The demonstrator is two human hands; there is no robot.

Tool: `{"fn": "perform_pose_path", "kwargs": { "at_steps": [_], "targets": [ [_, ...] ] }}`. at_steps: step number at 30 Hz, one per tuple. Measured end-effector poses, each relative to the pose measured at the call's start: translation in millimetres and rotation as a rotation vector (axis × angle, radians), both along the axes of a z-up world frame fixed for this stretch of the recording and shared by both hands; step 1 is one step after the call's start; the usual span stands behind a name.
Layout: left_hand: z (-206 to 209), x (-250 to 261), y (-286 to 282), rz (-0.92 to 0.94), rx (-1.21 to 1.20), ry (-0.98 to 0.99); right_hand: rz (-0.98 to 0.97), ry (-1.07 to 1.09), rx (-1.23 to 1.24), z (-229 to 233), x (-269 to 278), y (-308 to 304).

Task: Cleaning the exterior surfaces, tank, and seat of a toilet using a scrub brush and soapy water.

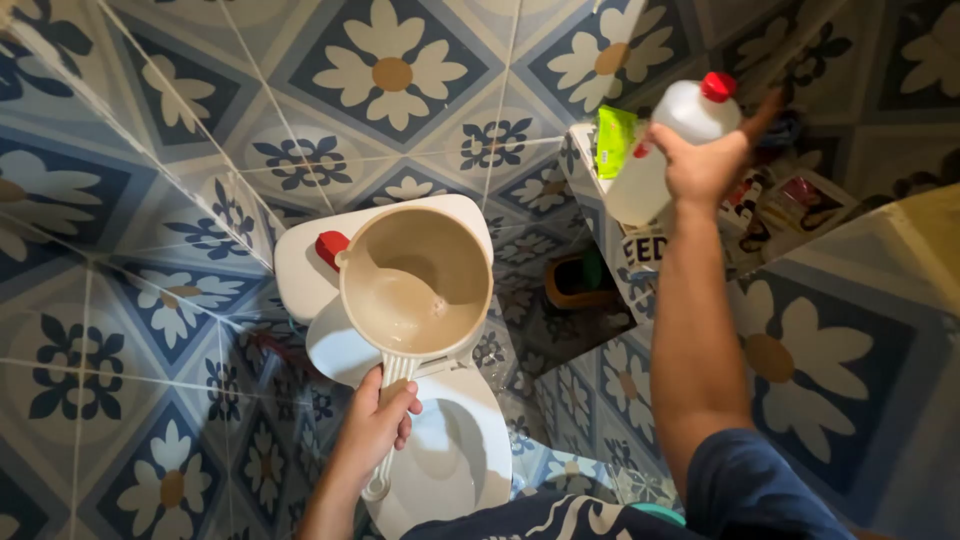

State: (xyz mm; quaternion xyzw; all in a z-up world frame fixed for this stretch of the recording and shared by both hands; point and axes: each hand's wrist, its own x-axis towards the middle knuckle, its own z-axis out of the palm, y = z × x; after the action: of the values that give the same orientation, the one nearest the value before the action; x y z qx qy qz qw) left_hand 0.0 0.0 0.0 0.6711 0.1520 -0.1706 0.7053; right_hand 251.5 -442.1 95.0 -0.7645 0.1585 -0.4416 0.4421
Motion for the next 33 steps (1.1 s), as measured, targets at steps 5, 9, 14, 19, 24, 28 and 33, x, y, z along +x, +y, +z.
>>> {"fn": "perform_pose_path", "kwargs": {
  "at_steps": [5,9,14,19,24,28,33],
  "targets": [
    [1,1,4,0.022,0.003,-0.012,-0.007,-0.196,-0.017,-65,40,-64],
    [-2,-3,9,0.084,-0.051,-0.017,-0.272,-0.124,-0.261,-51,16,-47],
    [-27,-20,32,0.223,-0.058,-0.037,0.049,-0.198,-0.418,-55,-37,85],
    [-21,-54,60,0.360,-0.019,-0.013,0.523,-0.149,-0.515,-82,-50,219],
    [-45,-104,96,0.473,0.012,-0.016,0.903,0.328,-0.411,-128,-19,320],
    [-40,-139,114,0.562,0.079,0.125,0.985,0.558,-0.474,-124,-2,386],
    [-45,-173,138,0.556,0.107,0.167,0.852,0.822,-0.799,-210,61,433]
  ]
}}
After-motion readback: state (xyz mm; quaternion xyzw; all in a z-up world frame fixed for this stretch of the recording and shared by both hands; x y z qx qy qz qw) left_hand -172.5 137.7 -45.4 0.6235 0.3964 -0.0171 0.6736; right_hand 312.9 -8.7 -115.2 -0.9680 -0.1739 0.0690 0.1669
